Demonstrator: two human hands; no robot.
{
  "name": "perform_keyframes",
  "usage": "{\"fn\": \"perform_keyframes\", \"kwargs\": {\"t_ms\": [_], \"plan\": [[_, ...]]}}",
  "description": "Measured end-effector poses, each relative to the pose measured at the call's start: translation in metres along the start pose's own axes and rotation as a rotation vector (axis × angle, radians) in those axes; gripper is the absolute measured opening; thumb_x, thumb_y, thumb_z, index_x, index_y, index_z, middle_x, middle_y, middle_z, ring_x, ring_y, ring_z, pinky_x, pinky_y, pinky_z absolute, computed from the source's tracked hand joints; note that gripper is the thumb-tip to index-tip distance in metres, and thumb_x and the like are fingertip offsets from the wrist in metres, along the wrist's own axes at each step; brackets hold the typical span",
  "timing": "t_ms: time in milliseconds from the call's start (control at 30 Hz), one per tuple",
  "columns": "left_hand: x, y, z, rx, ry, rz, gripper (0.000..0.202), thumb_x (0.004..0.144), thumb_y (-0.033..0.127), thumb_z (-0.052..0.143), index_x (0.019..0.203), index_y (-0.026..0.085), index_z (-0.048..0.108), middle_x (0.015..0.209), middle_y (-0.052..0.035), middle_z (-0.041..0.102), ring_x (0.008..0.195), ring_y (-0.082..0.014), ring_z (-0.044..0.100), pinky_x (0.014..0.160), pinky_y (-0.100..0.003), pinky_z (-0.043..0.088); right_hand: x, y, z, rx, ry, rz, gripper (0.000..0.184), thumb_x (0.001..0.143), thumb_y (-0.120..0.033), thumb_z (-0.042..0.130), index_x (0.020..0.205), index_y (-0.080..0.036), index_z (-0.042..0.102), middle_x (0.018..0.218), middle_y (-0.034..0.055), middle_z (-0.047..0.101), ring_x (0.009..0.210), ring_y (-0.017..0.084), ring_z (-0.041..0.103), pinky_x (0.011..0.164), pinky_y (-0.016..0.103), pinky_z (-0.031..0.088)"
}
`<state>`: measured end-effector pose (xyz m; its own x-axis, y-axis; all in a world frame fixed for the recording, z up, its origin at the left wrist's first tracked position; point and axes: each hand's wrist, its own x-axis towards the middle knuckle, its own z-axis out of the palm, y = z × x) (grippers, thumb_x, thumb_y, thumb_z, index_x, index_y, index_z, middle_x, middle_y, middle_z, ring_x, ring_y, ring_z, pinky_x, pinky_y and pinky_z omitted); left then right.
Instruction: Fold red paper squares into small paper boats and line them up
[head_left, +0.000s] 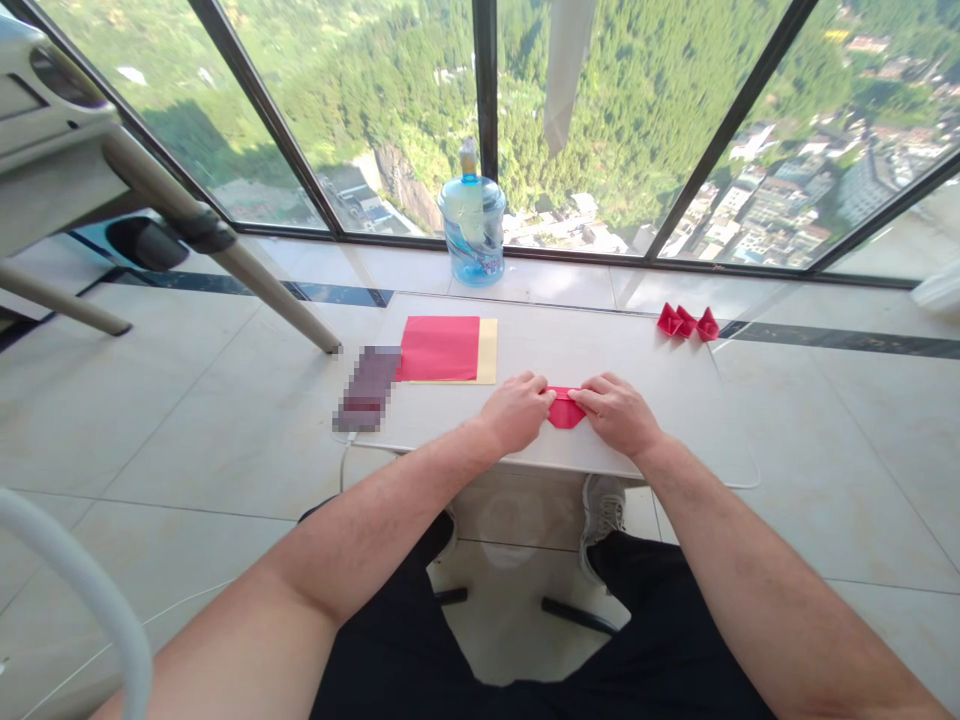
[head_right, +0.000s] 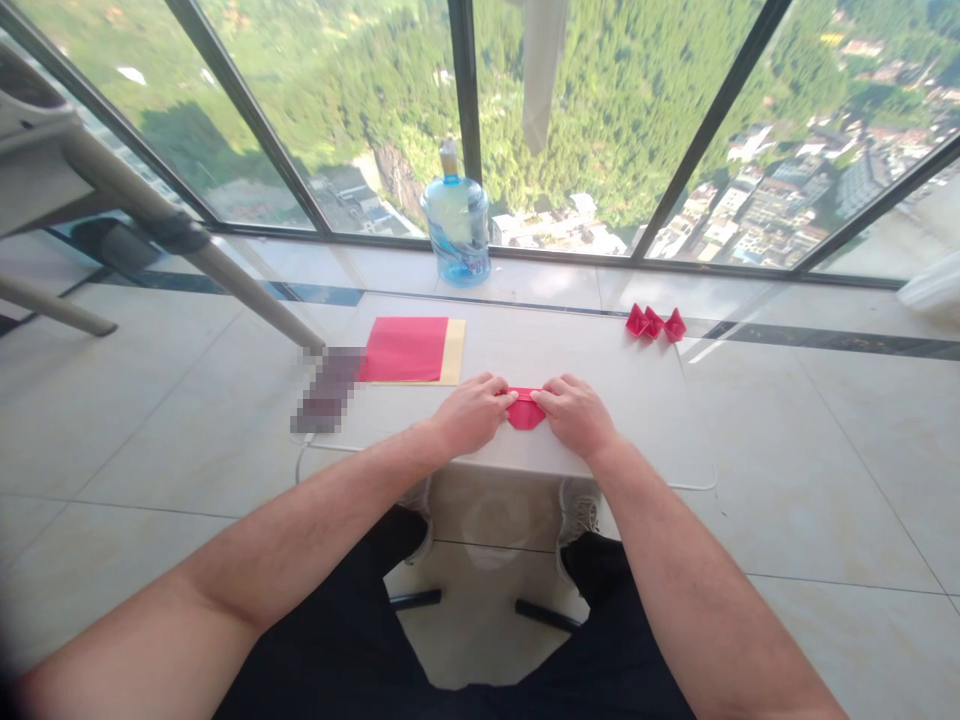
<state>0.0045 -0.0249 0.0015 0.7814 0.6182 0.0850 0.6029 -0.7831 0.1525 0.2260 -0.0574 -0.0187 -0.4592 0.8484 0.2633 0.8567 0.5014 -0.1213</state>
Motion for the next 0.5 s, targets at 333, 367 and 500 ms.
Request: {"fn": "perform_keyframes", "kwargs": {"t_ms": [333, 367, 500], "plan": [[0.0004, -0.0018, -0.0002, -0.022, -0.001, -0.034, 0.023, 0.094, 0.027, 0.053, 0.101, 0.014, 0.070, 0.106, -0.0133, 0.065, 0.106, -0.0262, 0.054, 0.097, -0.038, 0.045, -0.0061, 0.0003, -0.0073, 0.092, -0.006, 0.010, 0.031, 0.096, -0.015, 0.047, 0.101, -0.025, 0.077, 0.101, 0.0083, 0.071, 0.097, 0.024, 0.057, 0.088, 0.036, 0.050], [0.0002, -0.0018, -0.0009, -0.021, -0.001, -0.045, 0.023, 0.094, 0.028, 0.054, 0.101, 0.014, 0.071, 0.107, -0.0131, 0.065, 0.107, -0.0264, 0.054, 0.096, -0.039, 0.045, -0.0066, 0.0003, -0.0073, 0.097, -0.004, 0.010, 0.031, 0.096, -0.015, 0.047, 0.102, -0.025, 0.077, 0.101, 0.0083, 0.071, 0.098, 0.024, 0.057, 0.089, 0.037, 0.051], [-0.0013, -0.0028, -0.0030, -0.003, 0.011, -0.084, 0.025, 0.093, 0.033, 0.056, 0.100, 0.015, 0.073, 0.105, -0.0128, 0.066, 0.108, -0.0278, 0.053, 0.093, -0.040, 0.045, -0.0100, 0.0005, -0.0077, 0.082, -0.002, 0.010, 0.033, 0.095, -0.014, 0.048, 0.110, -0.023, 0.076, 0.106, 0.0091, 0.070, 0.101, 0.025, 0.056, 0.093, 0.037, 0.051]]}}
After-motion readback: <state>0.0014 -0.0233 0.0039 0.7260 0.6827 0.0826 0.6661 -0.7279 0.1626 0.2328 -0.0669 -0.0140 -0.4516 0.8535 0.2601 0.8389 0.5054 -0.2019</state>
